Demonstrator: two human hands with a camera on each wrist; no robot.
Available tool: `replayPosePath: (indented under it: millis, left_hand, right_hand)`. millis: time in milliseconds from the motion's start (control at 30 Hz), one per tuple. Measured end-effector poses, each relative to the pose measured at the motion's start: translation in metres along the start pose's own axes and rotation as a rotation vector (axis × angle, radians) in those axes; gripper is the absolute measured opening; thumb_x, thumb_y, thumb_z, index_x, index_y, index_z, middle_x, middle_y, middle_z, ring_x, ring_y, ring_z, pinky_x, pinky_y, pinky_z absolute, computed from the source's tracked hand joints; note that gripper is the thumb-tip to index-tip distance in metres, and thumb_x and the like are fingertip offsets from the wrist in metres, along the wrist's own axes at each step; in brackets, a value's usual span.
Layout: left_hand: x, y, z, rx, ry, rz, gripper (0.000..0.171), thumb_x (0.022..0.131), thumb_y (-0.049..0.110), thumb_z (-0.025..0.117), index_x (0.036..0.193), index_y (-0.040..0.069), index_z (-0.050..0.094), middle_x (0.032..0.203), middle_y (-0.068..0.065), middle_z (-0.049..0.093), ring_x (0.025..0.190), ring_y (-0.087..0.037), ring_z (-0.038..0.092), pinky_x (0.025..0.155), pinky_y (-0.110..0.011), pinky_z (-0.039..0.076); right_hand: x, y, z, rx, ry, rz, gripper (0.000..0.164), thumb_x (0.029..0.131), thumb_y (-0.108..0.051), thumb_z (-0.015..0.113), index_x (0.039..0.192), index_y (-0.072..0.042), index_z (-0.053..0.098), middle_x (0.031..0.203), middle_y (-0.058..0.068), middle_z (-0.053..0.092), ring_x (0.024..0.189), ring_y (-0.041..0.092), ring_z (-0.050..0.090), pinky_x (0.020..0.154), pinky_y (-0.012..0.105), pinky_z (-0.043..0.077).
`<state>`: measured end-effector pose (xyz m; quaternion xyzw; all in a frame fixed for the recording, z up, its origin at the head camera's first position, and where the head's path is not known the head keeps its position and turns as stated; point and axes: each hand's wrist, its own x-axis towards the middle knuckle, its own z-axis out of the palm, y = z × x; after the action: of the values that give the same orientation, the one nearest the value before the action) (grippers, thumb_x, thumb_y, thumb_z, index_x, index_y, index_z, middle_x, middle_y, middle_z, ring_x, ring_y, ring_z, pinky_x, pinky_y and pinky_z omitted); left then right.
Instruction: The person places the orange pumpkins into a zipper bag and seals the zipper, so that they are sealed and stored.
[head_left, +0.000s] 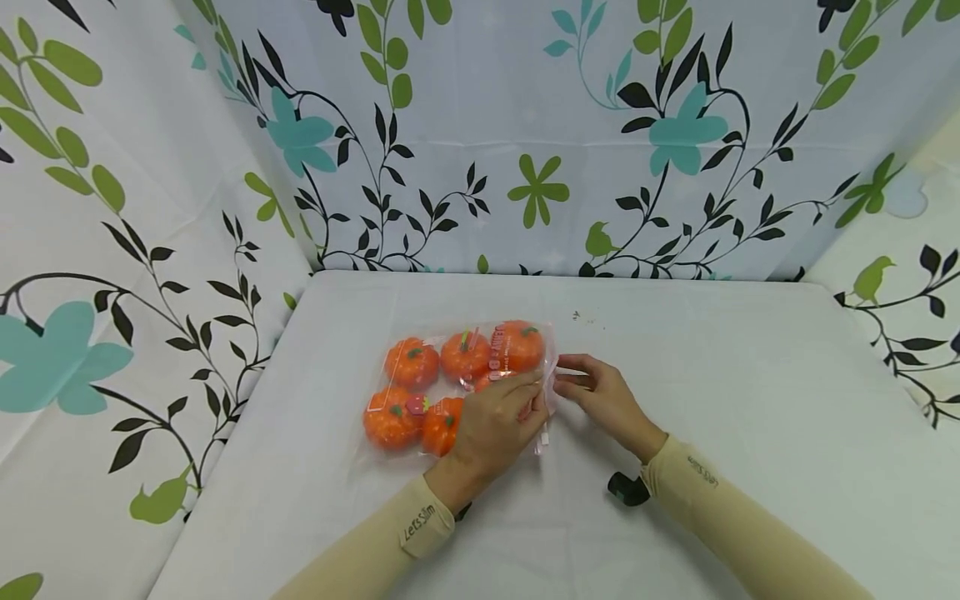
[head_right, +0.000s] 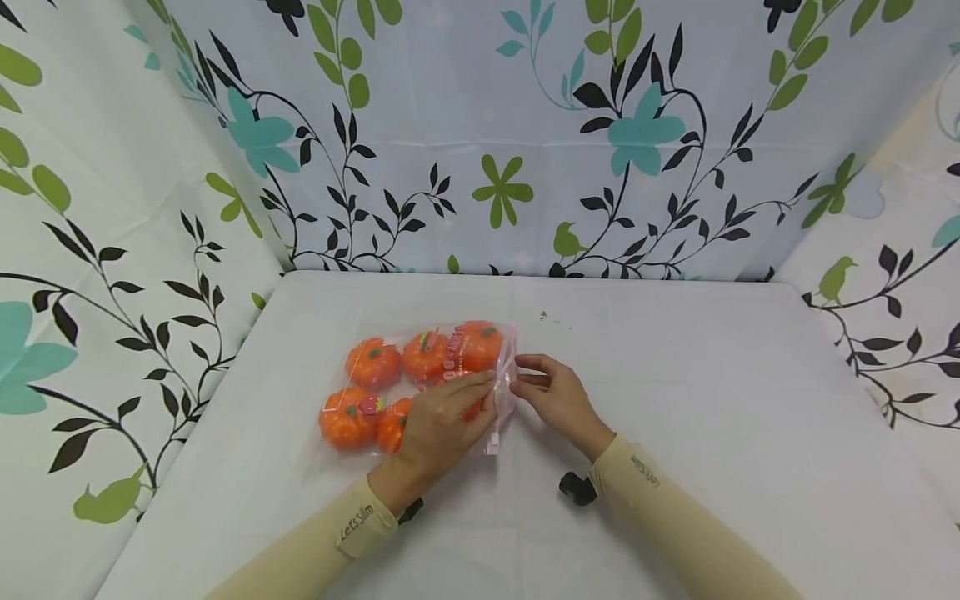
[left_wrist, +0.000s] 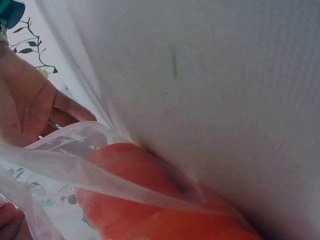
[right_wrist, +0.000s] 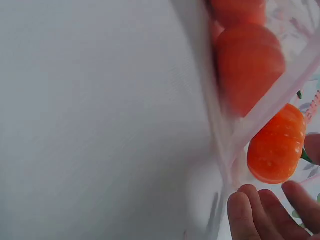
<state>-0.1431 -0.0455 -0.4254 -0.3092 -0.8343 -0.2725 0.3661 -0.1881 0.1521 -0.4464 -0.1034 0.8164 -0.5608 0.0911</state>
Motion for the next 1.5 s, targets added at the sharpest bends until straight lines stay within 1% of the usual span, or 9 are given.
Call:
replayPosePath:
  millis: [133, 233, 300, 533, 767, 867, 1167, 1400, 1500]
  left_hand:
    - [0.000, -0.001, -0.001, 0.016, -0.014, -0.011, 0.015, 0.082, 0.008, 0.076, 0.096, 0.002, 0.080, 0.103, -0.008, 0.077, 0.093, -0.018, 0.075, 0.080, -0.024, 0.057]
    - [0.001, -0.001, -0.001, 0.030, -0.022, -0.001, 0.016, 0.082, 0.008, 0.077, 0.097, 0.002, 0.080, 0.104, -0.007, 0.077, 0.093, -0.017, 0.074, 0.079, -0.024, 0.057]
    - [0.003, -0.001, 0.000, 0.034, -0.033, 0.010, 0.016, 0.083, 0.008, 0.077, 0.097, 0.002, 0.080, 0.104, -0.007, 0.077, 0.094, -0.017, 0.074, 0.080, -0.024, 0.057]
    - [0.006, -0.001, 0.000, 0.008, -0.072, 0.032, 0.016, 0.085, 0.005, 0.073, 0.099, 0.001, 0.080, 0.105, -0.007, 0.076, 0.097, -0.017, 0.074, 0.085, -0.024, 0.056]
    - [0.005, -0.003, 0.001, -0.006, -0.073, 0.039, 0.016, 0.086, 0.005, 0.072, 0.100, 0.002, 0.079, 0.106, -0.006, 0.076, 0.099, -0.017, 0.073, 0.088, -0.024, 0.055]
    - [0.004, -0.003, 0.001, -0.009, -0.066, 0.035, 0.016, 0.085, 0.004, 0.072, 0.099, 0.002, 0.079, 0.106, -0.006, 0.076, 0.099, -0.017, 0.073, 0.088, -0.024, 0.055]
    - [0.005, -0.003, 0.003, 0.008, -0.016, 0.044, 0.018, 0.083, 0.008, 0.076, 0.098, 0.001, 0.080, 0.103, -0.007, 0.077, 0.095, -0.017, 0.074, 0.086, -0.024, 0.055]
    - [0.006, 0.001, 0.003, 0.072, -0.052, 0.038, 0.019, 0.081, 0.015, 0.080, 0.096, 0.003, 0.081, 0.102, -0.007, 0.077, 0.095, -0.016, 0.074, 0.082, -0.024, 0.056]
    - [0.006, 0.004, 0.004, 0.095, -0.083, 0.037, 0.024, 0.082, 0.021, 0.083, 0.098, 0.004, 0.081, 0.102, -0.007, 0.077, 0.097, -0.018, 0.074, 0.083, -0.026, 0.057]
  right_hand:
    - [-0.004, 0.003, 0.001, -0.204, -0.054, -0.174, 0.053, 0.096, -0.018, 0.070, 0.144, -0.006, 0.053, 0.148, 0.013, 0.051, 0.128, 0.032, 0.057, 0.100, 0.049, 0.051]
    - [-0.004, 0.000, 0.003, -0.372, -0.110, -0.321, 0.053, 0.099, -0.016, 0.065, 0.149, -0.007, 0.049, 0.160, 0.011, 0.035, 0.143, 0.031, 0.039, 0.110, 0.052, 0.040]
    - [-0.003, -0.002, 0.005, -0.483, -0.153, -0.374, 0.051, 0.102, -0.017, 0.059, 0.150, -0.006, 0.048, 0.163, 0.011, 0.028, 0.149, 0.029, 0.029, 0.115, 0.051, 0.033]
    - [-0.004, -0.010, 0.007, -0.628, -0.237, -0.458, 0.053, 0.107, -0.020, 0.041, 0.155, 0.002, 0.033, 0.164, 0.015, 0.025, 0.153, 0.031, 0.017, 0.121, 0.047, 0.020]
    - [-0.002, -0.016, 0.008, -0.791, -0.232, -0.534, 0.057, 0.106, -0.023, 0.041, 0.154, 0.005, 0.031, 0.164, 0.017, 0.024, 0.153, 0.033, 0.015, 0.123, 0.044, 0.014]
    - [-0.001, -0.016, 0.008, -0.786, -0.231, -0.530, 0.057, 0.106, -0.023, 0.041, 0.155, 0.004, 0.031, 0.164, 0.017, 0.026, 0.152, 0.031, 0.018, 0.122, 0.044, 0.017]
    - [-0.011, -0.007, -0.005, -0.514, -0.169, -0.415, 0.053, 0.109, -0.026, 0.041, 0.159, -0.012, 0.032, 0.166, 0.004, 0.024, 0.151, 0.022, 0.024, 0.119, 0.046, 0.026]
    - [-0.022, -0.005, -0.021, -0.458, 0.018, -0.396, 0.051, 0.107, -0.027, 0.050, 0.155, -0.014, 0.041, 0.161, -0.002, 0.036, 0.147, 0.020, 0.034, 0.117, 0.048, 0.031]
    - [-0.026, -0.008, -0.025, -0.433, 0.119, -0.403, 0.051, 0.105, -0.029, 0.054, 0.155, -0.018, 0.044, 0.157, -0.001, 0.043, 0.142, 0.022, 0.043, 0.112, 0.048, 0.039]
